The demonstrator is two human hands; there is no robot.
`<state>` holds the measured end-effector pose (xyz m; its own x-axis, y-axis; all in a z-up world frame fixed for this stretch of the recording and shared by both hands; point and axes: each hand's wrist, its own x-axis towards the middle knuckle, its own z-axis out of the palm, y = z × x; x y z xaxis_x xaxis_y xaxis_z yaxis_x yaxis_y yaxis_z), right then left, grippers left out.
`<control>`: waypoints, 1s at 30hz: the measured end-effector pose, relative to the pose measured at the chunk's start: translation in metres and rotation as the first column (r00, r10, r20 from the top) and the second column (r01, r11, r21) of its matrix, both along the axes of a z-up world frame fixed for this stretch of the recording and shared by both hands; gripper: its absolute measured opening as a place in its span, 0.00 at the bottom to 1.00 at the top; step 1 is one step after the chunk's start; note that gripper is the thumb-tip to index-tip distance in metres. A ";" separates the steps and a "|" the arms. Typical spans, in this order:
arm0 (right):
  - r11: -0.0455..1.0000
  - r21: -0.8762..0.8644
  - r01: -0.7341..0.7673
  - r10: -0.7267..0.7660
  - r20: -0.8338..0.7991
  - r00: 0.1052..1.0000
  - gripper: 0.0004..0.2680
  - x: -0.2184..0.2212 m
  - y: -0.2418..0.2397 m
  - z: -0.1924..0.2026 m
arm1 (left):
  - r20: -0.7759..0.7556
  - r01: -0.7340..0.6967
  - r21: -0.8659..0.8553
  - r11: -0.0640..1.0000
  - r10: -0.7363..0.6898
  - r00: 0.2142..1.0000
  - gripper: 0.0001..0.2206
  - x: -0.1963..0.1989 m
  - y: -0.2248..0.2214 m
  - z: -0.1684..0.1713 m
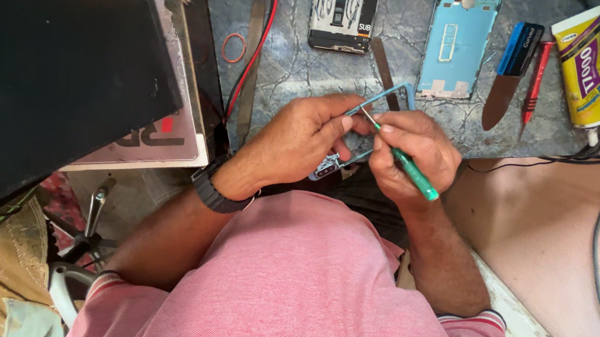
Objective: The person cleans a blue phone frame using a small brush and a screwdriver to scrape residue, then applies a liquid cleaner from a green bottle and continues scrubbing the edges.
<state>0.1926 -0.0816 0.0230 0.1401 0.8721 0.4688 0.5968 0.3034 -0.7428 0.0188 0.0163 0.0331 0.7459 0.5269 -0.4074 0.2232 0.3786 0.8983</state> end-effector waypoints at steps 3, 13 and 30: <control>1.000 0.002 -0.032 0.031 0.018 0.999 0.09 -0.001 0.000 -0.001 | 0.008 0.005 0.016 1.000 -0.005 1.000 0.12 0.001 0.000 0.002; 0.999 0.036 -0.037 0.035 0.037 0.999 0.09 -0.003 0.002 0.002 | -0.020 -0.006 0.028 1.000 0.006 1.000 0.11 0.003 0.001 0.003; 1.000 0.029 0.013 -0.013 0.023 1.000 0.09 -0.003 -0.001 0.000 | -0.048 -0.006 0.039 0.999 0.008 0.999 0.10 0.004 0.000 0.004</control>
